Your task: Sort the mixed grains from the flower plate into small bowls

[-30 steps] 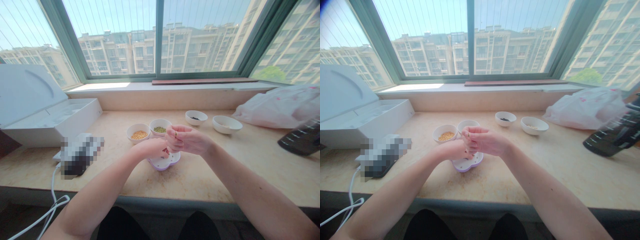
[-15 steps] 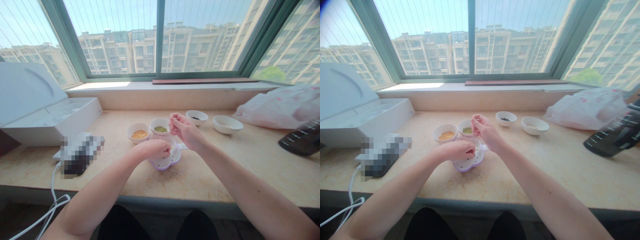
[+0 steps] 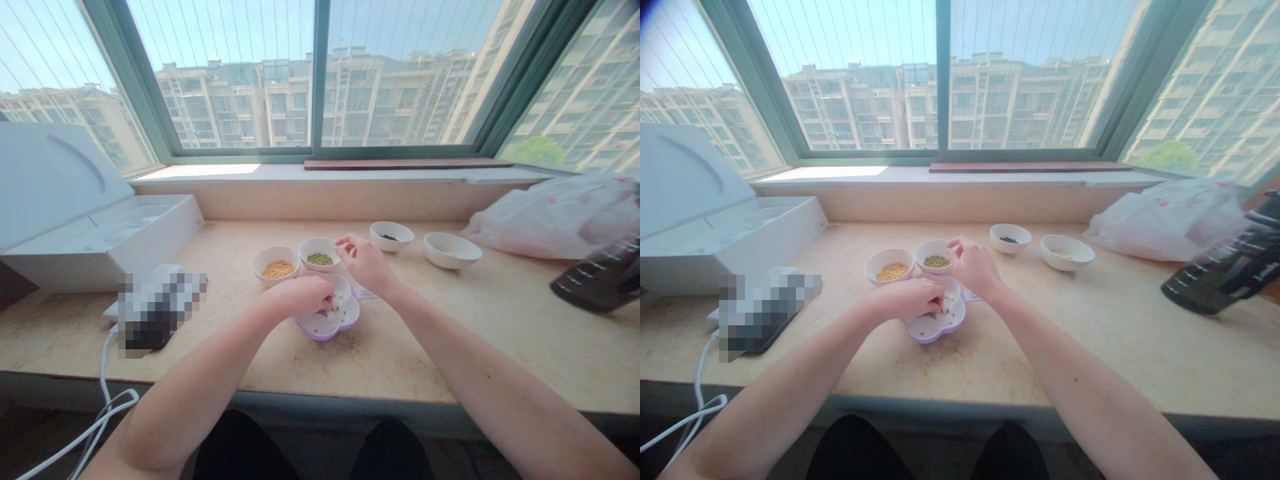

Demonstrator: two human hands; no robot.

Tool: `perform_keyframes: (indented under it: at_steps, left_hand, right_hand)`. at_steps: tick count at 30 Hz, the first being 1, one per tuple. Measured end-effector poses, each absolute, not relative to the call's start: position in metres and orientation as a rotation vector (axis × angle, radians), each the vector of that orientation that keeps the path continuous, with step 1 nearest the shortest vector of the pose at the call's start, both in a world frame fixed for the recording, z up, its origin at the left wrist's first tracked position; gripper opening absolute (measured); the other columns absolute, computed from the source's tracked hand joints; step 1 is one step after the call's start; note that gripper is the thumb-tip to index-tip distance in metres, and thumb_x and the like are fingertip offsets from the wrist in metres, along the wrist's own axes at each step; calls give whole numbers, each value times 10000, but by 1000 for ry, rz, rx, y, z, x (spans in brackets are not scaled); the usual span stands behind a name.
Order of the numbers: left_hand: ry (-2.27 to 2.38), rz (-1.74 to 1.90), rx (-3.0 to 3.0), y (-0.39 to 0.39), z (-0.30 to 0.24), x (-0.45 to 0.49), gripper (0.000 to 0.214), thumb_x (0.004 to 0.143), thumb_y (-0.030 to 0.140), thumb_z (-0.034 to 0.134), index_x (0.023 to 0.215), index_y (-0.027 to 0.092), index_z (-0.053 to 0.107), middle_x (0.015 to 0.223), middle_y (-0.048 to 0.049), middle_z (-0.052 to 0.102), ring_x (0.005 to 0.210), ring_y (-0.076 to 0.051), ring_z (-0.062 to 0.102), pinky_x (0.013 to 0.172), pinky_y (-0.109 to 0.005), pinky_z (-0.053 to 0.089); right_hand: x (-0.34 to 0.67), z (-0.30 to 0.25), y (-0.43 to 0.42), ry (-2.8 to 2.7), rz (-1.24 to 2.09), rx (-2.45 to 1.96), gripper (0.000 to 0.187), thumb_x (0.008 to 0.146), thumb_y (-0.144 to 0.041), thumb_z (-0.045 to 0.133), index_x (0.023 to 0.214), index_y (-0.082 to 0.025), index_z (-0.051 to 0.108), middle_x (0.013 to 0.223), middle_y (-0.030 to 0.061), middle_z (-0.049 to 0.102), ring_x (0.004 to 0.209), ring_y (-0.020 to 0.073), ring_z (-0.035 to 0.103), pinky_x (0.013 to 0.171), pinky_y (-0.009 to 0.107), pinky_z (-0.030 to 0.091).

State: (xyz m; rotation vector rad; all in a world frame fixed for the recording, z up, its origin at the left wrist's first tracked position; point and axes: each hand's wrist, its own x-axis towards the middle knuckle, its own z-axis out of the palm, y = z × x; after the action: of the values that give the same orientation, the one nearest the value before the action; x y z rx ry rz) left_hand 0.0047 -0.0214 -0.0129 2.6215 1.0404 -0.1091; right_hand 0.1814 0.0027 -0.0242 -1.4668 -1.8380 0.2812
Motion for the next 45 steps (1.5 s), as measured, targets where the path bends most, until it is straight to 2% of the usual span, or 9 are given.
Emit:
perform_keyframes:
  at_steps: [5,12,18,23,28,31,34,39,45]
  left_hand:
    - [1048,-78,2645,-23,-15,6,152,901,158,535,756,166,581,874,-78,634,778,-184,527,734,-339,445]
    - [1021,-45,2654,-20,-14,1,72,840,159,623,898,168,664,914,-58,664,782,-182,553,695,-312,425]
    - [981,26,2592,-16,-18,0,47,819,148,636,831,174,674,828,-30,662,706,-163,540,676,-307,407]
    - [958,80,2614,-17,-23,4,121,832,125,573,735,178,624,763,-29,627,722,-174,526,708,-324,413]
    - [957,52,2597,-20,-14,2,124,871,127,527,767,178,572,785,-30,605,733,-161,496,695,-321,392]
    - [820,140,2415,-18,-1,-3,110,930,197,485,840,188,549,817,1,570,750,-137,498,687,-297,390]
    - [561,325,2046,-18,10,-10,189,961,359,512,864,197,505,762,22,473,706,-120,461,657,-279,397]
    - [404,540,1566,-24,19,-19,386,832,511,690,839,222,435,724,27,381,618,-103,370,594,-285,362]
    - [332,585,1446,-27,19,-26,522,730,560,748,786,234,344,730,22,345,590,-100,341,562,-292,338]
  right_hand:
    - [178,-21,-2,-1864,244,-1485,152,920,-245,603,999,-178,714,842,54,733,696,183,626,661,306,416]
    - [179,-20,-2,-1879,263,-1474,138,918,-241,604,979,-183,712,831,51,732,701,185,634,678,307,427]
    - [177,-18,-4,-1907,263,-1477,122,916,-244,610,945,-189,715,832,51,737,704,187,638,668,306,425]
    - [177,-18,-5,-1915,270,-1473,126,914,-250,609,921,-192,721,815,48,731,712,192,634,667,308,424]
    - [177,-17,-5,-1915,274,-1458,135,914,-250,603,922,-188,722,813,51,728,708,192,632,670,309,427]
    - [178,-16,-5,-1907,282,-1457,134,910,-236,599,924,-188,723,822,52,733,700,184,631,678,305,430]
    - [178,-13,-6,-1903,310,-1476,146,909,-236,596,945,-180,726,834,54,738,700,178,626,658,292,420]
    - [179,-10,-11,-2088,303,-1402,140,889,-212,587,820,-177,704,715,25,683,642,157,564,594,285,341]
    - [181,-17,-18,-2499,446,-1102,257,884,-224,631,629,-189,635,586,0,580,526,115,439,540,292,277]
